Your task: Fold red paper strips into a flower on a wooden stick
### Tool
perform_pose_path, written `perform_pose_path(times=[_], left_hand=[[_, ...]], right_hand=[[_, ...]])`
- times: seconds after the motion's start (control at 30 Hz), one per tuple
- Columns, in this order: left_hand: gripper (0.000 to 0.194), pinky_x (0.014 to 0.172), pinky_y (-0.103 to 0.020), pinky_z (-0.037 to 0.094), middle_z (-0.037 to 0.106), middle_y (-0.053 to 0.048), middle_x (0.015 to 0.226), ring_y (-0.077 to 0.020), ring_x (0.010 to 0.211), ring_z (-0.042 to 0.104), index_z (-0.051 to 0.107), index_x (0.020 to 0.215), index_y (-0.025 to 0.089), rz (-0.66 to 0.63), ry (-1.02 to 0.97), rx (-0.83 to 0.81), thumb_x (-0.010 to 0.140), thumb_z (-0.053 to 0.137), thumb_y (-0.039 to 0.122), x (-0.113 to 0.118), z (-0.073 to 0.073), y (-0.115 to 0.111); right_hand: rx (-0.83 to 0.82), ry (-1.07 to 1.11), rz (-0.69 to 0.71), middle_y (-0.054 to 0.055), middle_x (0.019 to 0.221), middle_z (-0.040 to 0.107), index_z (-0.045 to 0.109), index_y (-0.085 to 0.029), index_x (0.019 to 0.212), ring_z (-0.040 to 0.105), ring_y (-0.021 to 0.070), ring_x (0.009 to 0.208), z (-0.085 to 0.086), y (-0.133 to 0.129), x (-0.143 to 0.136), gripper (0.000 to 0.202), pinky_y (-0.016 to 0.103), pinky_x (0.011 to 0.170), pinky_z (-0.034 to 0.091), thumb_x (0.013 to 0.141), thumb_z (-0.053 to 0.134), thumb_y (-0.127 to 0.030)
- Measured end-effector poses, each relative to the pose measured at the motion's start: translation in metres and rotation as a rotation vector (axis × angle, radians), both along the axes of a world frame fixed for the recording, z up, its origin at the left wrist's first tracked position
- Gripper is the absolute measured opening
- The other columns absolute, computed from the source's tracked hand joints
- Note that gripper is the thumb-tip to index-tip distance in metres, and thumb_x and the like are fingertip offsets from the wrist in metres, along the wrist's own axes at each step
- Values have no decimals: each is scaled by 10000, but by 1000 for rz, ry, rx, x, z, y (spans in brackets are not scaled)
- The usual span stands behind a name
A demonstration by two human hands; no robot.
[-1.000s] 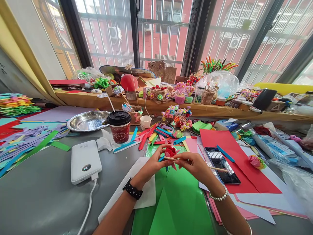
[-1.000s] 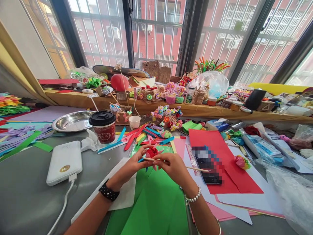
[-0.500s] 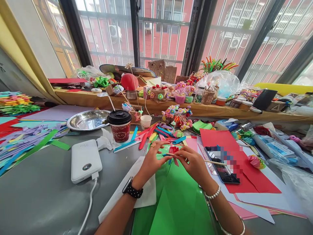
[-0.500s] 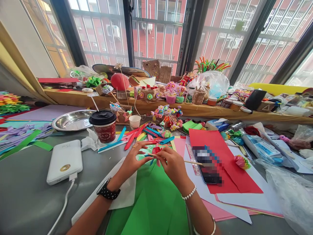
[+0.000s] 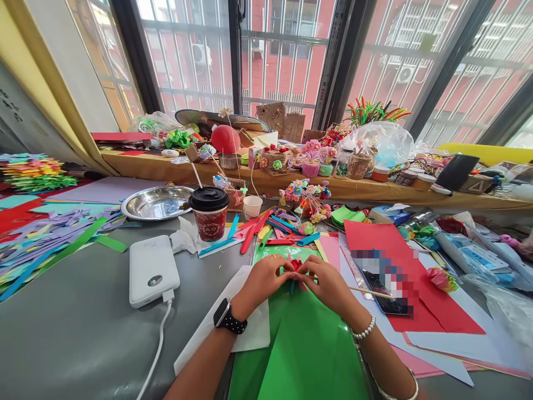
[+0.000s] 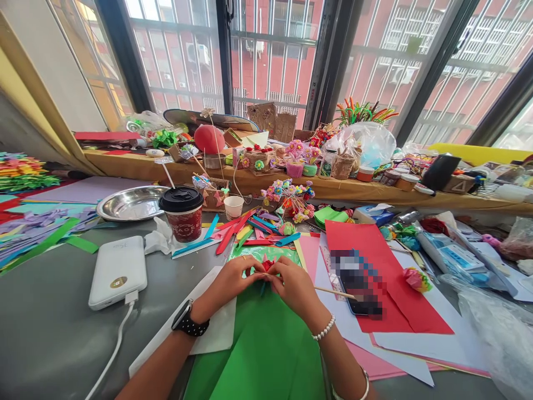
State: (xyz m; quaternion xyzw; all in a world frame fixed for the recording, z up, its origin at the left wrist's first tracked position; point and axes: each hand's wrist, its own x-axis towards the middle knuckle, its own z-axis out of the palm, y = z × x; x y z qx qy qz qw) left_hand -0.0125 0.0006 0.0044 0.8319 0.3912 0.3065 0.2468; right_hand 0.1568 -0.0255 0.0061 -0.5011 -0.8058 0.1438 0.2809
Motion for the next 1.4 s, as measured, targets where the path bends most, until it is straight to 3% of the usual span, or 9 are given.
perform_pose_path(times=[0.2, 0.43, 0.63, 0.83, 1.0, 1.4], left_hand=[[191, 653, -250, 385, 633, -20, 812, -149, 725, 532, 622, 787, 189, 13, -2, -50, 779, 456, 284, 3, 0, 0], [184, 684, -261, 391, 614, -30, 794, -161, 767, 527, 611, 762, 179, 33, 18, 10, 787, 431, 208, 8, -2, -3], [172, 690, -265, 389, 622, -26, 793, -164, 774, 526, 611, 762, 185, 57, 41, 29, 786, 445, 222, 7, -1, -3], [172, 720, -280, 386, 634, -23, 836, -172, 808, 526, 629, 793, 204, 41, 68, 8, 772, 480, 288, 2, 1, -1], [159, 727, -275, 391, 621, -29, 822, -169, 818, 525, 638, 818, 202, 48, 83, 43, 768, 493, 245, 0, 2, 0], [141, 696, -258, 407, 618, -23, 809, -167, 820, 510, 651, 783, 209, 83, 161, 148, 754, 513, 196, 4, 2, -3]], right_hand=[[-31, 32, 0, 23, 726, 553, 607, -183, 735, 525, 124, 595, -4, 4, 3, 130, 256, 569, 430, 788, 505, -243], [-68, 128, -7, 17, 710, 546, 570, -172, 684, 518, 110, 541, -8, 8, 3, 202, 252, 541, 445, 779, 509, -339], [-36, 155, 3, 25, 732, 546, 574, -174, 703, 531, 124, 624, -5, 6, 1, 138, 237, 556, 448, 786, 513, -266], [80, 4, -24, 20, 763, 550, 581, -182, 726, 530, 122, 631, -4, 3, -2, 94, 228, 557, 418, 784, 508, -175], [181, -88, -23, 30, 771, 552, 592, -181, 767, 535, 130, 649, -5, 2, -4, 122, 227, 552, 402, 793, 477, -154], [-42, 105, -165, 13, 689, 561, 561, -182, 621, 520, 131, 597, -7, 4, -6, 173, 249, 546, 411, 770, 524, -262]])
